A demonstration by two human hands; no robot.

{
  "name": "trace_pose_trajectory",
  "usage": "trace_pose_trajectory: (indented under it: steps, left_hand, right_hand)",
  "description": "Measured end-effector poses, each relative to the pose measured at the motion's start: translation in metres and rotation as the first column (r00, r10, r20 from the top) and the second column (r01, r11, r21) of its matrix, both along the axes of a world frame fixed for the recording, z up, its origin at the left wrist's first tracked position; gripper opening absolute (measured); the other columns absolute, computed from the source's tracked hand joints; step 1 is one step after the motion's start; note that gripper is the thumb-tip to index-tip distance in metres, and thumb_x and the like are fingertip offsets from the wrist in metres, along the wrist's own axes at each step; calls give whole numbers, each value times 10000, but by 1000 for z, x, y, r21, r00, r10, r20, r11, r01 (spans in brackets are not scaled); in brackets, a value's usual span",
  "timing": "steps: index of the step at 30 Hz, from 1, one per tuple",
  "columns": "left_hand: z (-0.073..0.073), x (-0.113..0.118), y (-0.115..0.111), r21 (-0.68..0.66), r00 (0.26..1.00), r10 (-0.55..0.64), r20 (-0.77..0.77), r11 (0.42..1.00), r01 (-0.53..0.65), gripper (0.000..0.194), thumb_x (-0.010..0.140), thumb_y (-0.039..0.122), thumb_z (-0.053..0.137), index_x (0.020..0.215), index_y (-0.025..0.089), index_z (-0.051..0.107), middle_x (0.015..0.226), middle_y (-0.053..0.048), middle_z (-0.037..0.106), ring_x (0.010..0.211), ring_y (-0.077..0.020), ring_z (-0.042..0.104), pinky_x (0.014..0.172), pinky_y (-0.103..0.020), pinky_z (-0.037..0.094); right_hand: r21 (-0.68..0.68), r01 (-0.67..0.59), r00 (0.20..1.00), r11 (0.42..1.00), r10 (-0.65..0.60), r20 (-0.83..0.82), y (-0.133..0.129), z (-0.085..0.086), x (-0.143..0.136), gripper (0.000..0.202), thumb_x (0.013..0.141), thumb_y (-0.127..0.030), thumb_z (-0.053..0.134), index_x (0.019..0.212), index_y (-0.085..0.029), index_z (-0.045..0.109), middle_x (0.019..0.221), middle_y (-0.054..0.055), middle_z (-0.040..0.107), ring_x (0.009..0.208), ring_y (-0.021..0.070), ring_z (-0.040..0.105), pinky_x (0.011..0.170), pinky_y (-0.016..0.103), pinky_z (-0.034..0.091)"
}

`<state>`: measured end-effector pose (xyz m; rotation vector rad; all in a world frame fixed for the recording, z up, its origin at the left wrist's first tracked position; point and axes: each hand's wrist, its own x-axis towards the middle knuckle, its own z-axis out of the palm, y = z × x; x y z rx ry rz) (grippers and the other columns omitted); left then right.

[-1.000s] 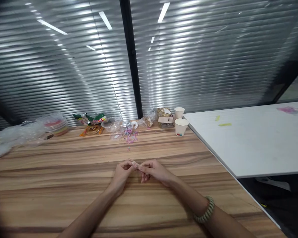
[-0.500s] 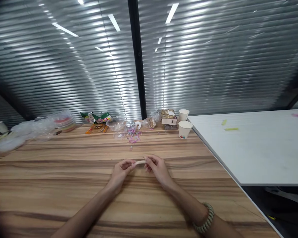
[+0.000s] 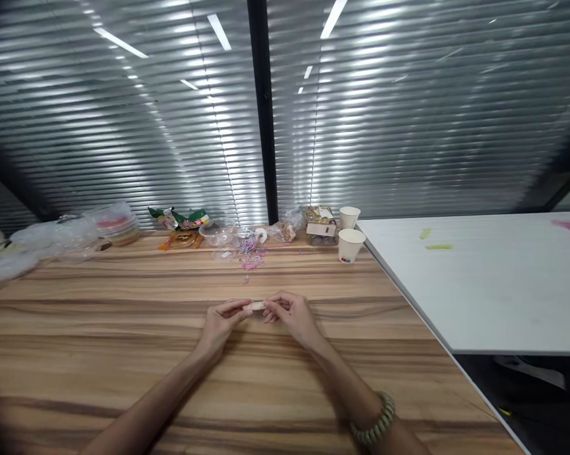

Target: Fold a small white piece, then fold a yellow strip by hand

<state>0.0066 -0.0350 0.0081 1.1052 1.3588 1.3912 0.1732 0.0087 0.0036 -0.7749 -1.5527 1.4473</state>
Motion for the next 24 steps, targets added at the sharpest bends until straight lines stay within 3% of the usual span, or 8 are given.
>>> trace_pose_trajectory:
  steps: [8,12,20,24]
  left_hand:
    - [-8,-1,4,16,996,-94,0,995,94,244,590,309,726,765,139,716,832,-100,702,811,-229,619,768,-308,451]
    - [-9,-3,7,1,986,-152,-68,988,153,192,586,306,728,697,150,708,759,-78,700,722,-197,612,693,-273,453]
    - [-8,-5,7,19,994,-101,-49,995,102,315,564,326,740,810,136,687,780,-88,688,714,-189,613,684,-276,463]
    - [1,-6,3,75,966,-155,-206,982,173,240,607,323,713,772,149,703,776,-94,685,706,-193,607,662,-273,458]
  right_hand:
    - [-60,-129,991,990,132,37,3,4,9,427,694,-556,580,674,-129,570,589,31,610,507,144,586,506,259,466]
    - [-111,-194,976,975,204,81,7,-1,14,451,694,-570,569,649,-121,551,552,22,591,461,123,571,424,206,414]
    - [-95,-91,993,991,97,61,5,-14,6,422,679,-544,598,737,-128,559,592,20,602,472,119,566,458,223,446]
    - [-46,-146,985,988,150,82,2,-13,4,396,702,-505,600,783,-118,580,595,24,602,506,122,566,506,239,464]
